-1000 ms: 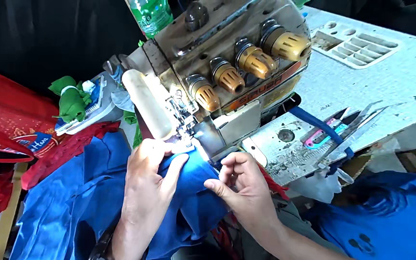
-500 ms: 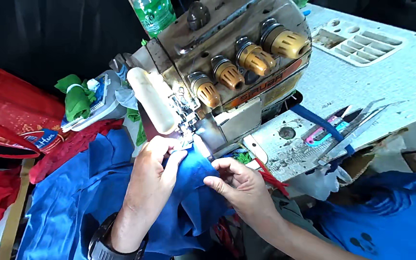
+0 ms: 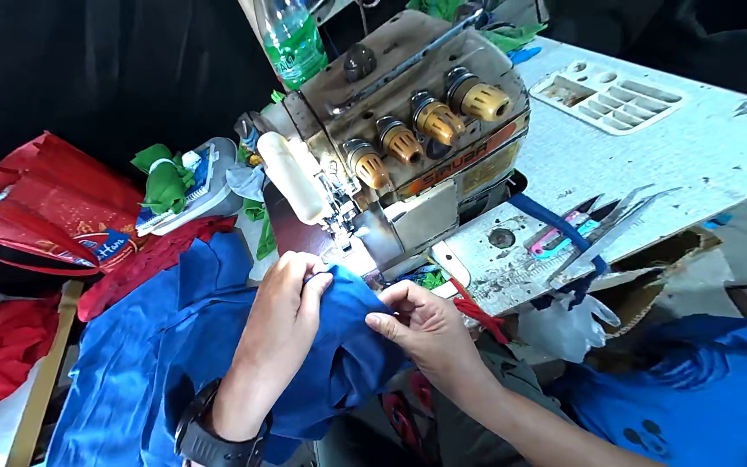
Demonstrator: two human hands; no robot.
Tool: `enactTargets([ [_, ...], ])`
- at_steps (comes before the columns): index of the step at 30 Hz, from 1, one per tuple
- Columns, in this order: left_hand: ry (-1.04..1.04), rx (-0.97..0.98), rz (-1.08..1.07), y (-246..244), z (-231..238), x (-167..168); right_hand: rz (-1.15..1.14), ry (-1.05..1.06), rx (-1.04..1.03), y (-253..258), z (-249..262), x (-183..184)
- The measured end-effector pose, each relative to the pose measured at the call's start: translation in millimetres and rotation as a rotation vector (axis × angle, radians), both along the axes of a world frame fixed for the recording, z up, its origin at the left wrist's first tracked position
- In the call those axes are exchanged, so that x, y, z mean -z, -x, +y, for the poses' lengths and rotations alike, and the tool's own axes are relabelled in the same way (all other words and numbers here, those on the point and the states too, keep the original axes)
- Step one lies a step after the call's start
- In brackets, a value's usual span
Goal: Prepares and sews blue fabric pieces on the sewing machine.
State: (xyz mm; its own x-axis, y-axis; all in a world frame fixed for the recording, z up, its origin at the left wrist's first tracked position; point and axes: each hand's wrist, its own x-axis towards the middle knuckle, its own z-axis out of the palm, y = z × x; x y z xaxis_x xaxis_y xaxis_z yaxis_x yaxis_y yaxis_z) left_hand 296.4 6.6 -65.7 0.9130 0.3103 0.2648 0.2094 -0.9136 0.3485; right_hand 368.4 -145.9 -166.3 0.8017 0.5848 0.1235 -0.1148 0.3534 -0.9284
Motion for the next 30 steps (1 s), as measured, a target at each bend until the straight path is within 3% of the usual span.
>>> enactTargets([
  [9, 0.683, -0.127, -0.219, 32.2, -3.4, -1.1, -0.058, -0.159, -0.024, 6.8, 6.3, -4.9],
  [14, 0.915, -0.158, -0.251, 43.7, -1.5, 2.9, -0.132, -0.139, -0.057, 10.1, 4.7, -1.1],
  [22, 0.943, -0.133, -0.378, 50.9, -3.6, 12.6, -0.225, -0.108, -0.017, 10.5, 1.0, 5.5],
  [30, 0.856, -0.014, -0.284, 55.0, -8.7, 9.0, -0.235, -0.163, -0.237, 2.9, -3.1, 7.9],
])
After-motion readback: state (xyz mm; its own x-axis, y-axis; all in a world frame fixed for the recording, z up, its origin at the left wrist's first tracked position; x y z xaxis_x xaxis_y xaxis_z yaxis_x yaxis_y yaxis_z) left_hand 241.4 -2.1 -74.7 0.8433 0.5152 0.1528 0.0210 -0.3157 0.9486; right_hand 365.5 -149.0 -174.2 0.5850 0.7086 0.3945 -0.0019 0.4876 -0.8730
